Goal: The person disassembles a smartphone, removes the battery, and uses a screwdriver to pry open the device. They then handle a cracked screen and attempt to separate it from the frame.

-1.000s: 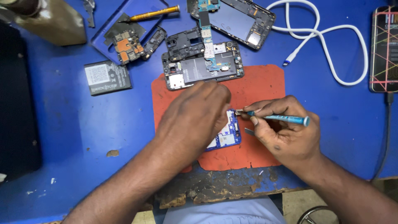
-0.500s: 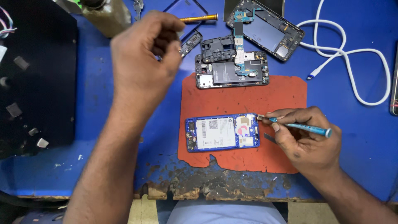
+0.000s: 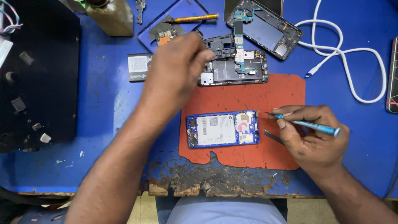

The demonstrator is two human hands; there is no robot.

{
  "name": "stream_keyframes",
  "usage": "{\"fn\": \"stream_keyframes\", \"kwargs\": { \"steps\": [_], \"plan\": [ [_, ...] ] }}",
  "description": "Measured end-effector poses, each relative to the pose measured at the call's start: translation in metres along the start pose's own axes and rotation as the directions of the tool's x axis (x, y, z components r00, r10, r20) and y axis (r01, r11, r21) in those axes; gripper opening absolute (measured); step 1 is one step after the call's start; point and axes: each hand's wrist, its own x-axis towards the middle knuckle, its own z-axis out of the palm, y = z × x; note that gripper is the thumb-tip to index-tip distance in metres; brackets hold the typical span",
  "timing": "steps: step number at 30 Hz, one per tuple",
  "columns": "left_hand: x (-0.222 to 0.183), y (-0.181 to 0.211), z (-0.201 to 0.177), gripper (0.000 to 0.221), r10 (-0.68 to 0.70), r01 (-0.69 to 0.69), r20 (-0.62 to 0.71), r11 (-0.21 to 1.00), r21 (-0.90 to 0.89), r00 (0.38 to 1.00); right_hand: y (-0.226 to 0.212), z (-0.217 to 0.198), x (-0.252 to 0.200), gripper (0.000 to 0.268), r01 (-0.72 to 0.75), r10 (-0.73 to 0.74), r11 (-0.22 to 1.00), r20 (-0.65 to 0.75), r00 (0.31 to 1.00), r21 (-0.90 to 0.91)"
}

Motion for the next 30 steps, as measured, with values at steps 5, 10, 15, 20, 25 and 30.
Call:
{"fn": "stream_keyframes", "kwargs": {
  "steps": [5, 10, 15, 20, 25, 30],
  "plan": [
    [0.003, -0.001, -0.012, 0.031, -0.102, 0.103, -0.014, 0.989, 0.109, 0.995, 0.000, -0.002, 0.000, 0.018, 0.009, -0.011, 0.997, -0.021, 1.000, -0.083],
    [0.004, -0.021, -0.033, 0.019, 0.004, 0.021, -0.197, 0.992, 0.122, 0.980, 0.001, -0.003, 0.000, 0.019, 0.031, -0.033, 0.993, -0.014, 0.999, -0.110],
    [0.001, -0.040, -0.023, 0.010, 0.049, 0.014, -0.181, 0.943, 0.334, 0.982, 0.001, -0.003, 0.001, 0.019, 0.075, -0.075, 0.992, 0.006, 0.997, -0.103],
    [0.002, -0.040, -0.021, 0.023, 0.111, -0.044, -0.151, 0.920, 0.389, 0.982, 0.001, -0.004, 0.001, 0.020, 0.090, -0.090, 0.983, 0.007, 0.996, -0.157],
    [0.003, -0.018, -0.040, 0.027, 0.081, -0.020, -0.235, 0.968, 0.251, 0.969, -0.001, -0.005, 0.000, 0.019, 0.097, -0.098, 0.988, -0.004, 0.995, -0.121],
    [-0.007, 0.031, -0.026, 0.023, 0.085, -0.086, 0.033, 0.996, 0.037, 0.996, -0.003, -0.004, 0.007, 0.021, 0.071, -0.071, 0.997, -0.064, 0.995, 0.002]
  ]
}}
